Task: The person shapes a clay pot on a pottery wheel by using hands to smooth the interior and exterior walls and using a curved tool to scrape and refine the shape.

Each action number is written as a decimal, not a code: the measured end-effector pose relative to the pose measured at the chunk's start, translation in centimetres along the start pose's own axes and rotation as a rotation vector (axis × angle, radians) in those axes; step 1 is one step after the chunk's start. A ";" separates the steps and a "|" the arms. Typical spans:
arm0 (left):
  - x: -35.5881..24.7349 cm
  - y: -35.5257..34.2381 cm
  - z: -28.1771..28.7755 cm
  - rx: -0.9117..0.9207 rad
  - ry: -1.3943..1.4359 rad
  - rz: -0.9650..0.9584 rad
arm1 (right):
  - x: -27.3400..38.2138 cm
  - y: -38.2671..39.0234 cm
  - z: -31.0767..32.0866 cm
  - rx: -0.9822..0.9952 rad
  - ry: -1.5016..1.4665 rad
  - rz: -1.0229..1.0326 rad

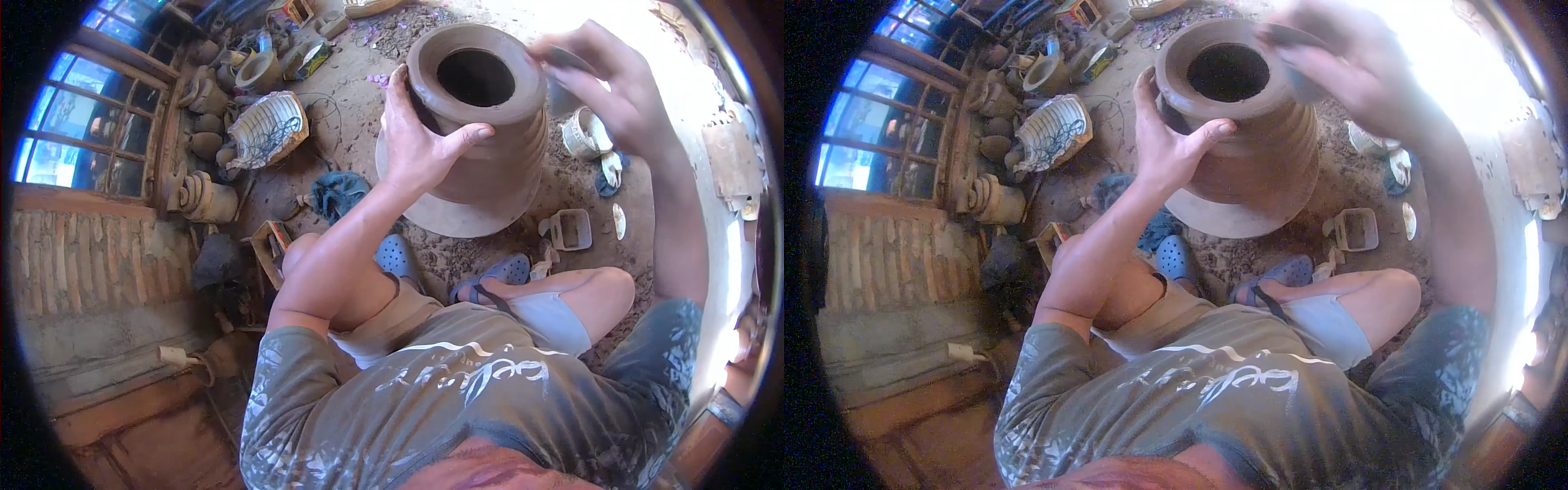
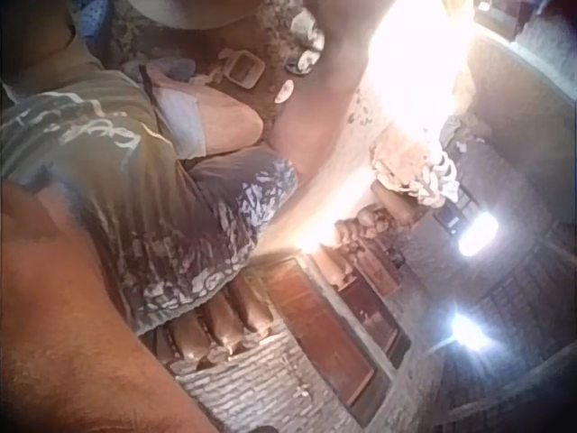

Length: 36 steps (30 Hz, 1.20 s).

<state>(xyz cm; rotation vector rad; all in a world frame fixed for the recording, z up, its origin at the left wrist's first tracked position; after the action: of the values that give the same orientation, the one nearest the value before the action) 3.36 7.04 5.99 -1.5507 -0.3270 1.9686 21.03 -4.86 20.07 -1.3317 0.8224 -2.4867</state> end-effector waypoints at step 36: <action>-3.2 1.0 -2.8 -0.224 -0.330 -0.177 | -2.1 9.5 -4.2 -0.716 0.728 0.113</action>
<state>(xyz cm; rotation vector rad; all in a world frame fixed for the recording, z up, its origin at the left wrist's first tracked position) 6.15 3.85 7.14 -1.2694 -0.8160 2.0972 18.05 -10.27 11.43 -0.4049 2.0087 -2.6845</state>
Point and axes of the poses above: each hand's wrist, its own y-axis away from the middle knuckle, its own z-axis out of the back of the hand, x = y × z, the point moved 10 cm from there along -y, towards the middle knuckle, and after that the axes turned 8 degrees about -x, right-handed, at the moved point
